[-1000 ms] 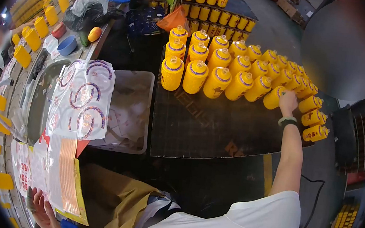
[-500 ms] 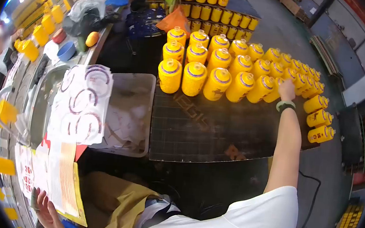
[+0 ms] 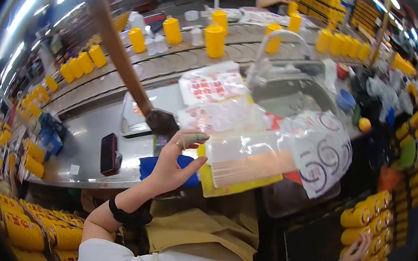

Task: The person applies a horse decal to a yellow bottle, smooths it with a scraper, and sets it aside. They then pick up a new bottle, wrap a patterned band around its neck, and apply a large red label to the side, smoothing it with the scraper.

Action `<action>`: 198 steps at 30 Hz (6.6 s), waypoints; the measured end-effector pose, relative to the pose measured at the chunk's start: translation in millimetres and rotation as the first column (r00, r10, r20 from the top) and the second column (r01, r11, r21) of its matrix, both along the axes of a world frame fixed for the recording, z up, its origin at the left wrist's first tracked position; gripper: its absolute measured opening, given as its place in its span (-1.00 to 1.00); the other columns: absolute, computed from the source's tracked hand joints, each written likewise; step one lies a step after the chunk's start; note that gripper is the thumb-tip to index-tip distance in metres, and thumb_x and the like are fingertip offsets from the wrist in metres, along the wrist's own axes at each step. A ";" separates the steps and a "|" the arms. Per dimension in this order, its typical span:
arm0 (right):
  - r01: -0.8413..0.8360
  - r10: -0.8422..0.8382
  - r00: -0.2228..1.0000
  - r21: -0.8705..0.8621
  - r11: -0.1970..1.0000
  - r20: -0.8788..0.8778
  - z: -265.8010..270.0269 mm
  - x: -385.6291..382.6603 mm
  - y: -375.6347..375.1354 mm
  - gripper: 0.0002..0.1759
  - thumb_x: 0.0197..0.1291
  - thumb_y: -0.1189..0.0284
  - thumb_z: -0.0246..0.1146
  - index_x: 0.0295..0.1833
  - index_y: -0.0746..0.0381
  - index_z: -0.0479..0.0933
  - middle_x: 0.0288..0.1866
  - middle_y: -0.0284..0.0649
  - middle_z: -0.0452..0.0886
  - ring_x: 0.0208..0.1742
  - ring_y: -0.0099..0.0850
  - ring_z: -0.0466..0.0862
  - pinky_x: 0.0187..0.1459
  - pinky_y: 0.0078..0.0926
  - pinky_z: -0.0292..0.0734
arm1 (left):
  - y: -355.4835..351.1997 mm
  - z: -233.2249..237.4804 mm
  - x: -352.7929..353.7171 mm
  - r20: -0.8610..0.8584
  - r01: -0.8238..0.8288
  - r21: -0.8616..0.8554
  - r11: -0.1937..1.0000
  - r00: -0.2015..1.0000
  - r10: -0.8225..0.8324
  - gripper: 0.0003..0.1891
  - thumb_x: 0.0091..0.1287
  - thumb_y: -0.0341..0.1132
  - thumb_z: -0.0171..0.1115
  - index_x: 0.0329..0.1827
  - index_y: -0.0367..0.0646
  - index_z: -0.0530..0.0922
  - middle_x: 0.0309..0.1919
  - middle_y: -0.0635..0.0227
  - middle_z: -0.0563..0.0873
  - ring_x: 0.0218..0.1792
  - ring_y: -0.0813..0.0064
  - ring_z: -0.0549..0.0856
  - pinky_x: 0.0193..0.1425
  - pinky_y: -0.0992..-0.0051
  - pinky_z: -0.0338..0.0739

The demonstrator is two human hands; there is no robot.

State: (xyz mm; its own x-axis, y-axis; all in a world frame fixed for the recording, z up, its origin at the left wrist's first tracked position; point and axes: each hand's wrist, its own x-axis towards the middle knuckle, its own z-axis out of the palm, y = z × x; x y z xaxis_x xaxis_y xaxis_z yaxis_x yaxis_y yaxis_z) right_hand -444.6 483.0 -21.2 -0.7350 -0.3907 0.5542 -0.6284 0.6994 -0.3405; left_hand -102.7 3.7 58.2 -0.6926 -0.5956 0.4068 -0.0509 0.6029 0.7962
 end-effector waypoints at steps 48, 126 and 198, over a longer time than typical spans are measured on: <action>-0.969 0.878 -0.044 0.193 -0.153 0.476 245.5 154.8 -567.2 -0.45 -0.08 0.25 0.69 -0.08 0.24 0.55 0.18 -0.13 0.66 0.09 -0.04 0.70 0.05 -0.22 0.62 | -77.0 -6.0 95.3 -0.204 -0.281 0.246 0.928 0.921 0.333 -0.14 0.22 -0.35 0.60 0.57 -0.26 0.34 0.41 0.10 0.57 0.37 0.25 0.61 0.46 0.28 0.51; -0.687 0.704 -0.127 -0.574 0.445 0.698 24.3 185.7 -490.3 -0.27 0.37 0.18 0.40 0.52 0.22 0.32 0.22 0.03 0.64 0.20 -0.16 0.65 0.27 -0.28 0.50 | -34.7 -45.2 75.0 0.084 -0.448 0.566 0.692 0.867 0.492 -0.26 0.43 -0.50 0.31 0.62 -0.33 0.14 0.40 0.04 0.51 0.35 0.28 0.58 0.44 0.28 0.47; -0.974 0.907 -0.126 -0.225 -0.036 0.402 101.2 196.8 -533.2 -0.70 0.04 0.70 0.43 -0.07 0.25 0.72 -0.15 -0.19 0.63 -0.10 -0.18 0.64 -0.10 -0.25 0.58 | -79.7 2.0 65.7 -0.312 -0.167 0.716 0.678 0.792 0.525 -0.44 0.40 -0.55 0.40 0.43 -0.36 0.41 -0.06 0.25 0.76 -0.02 0.52 0.76 0.22 0.46 0.65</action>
State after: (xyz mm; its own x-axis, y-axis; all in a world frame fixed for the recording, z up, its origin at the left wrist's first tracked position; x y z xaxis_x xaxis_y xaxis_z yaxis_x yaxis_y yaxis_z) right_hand -247.8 -50.1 80.0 0.3680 -0.8852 0.2845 -0.5371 -0.4522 -0.7121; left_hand -37.0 -76.0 60.3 -0.2101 -0.9767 0.0441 0.3266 -0.0276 0.9448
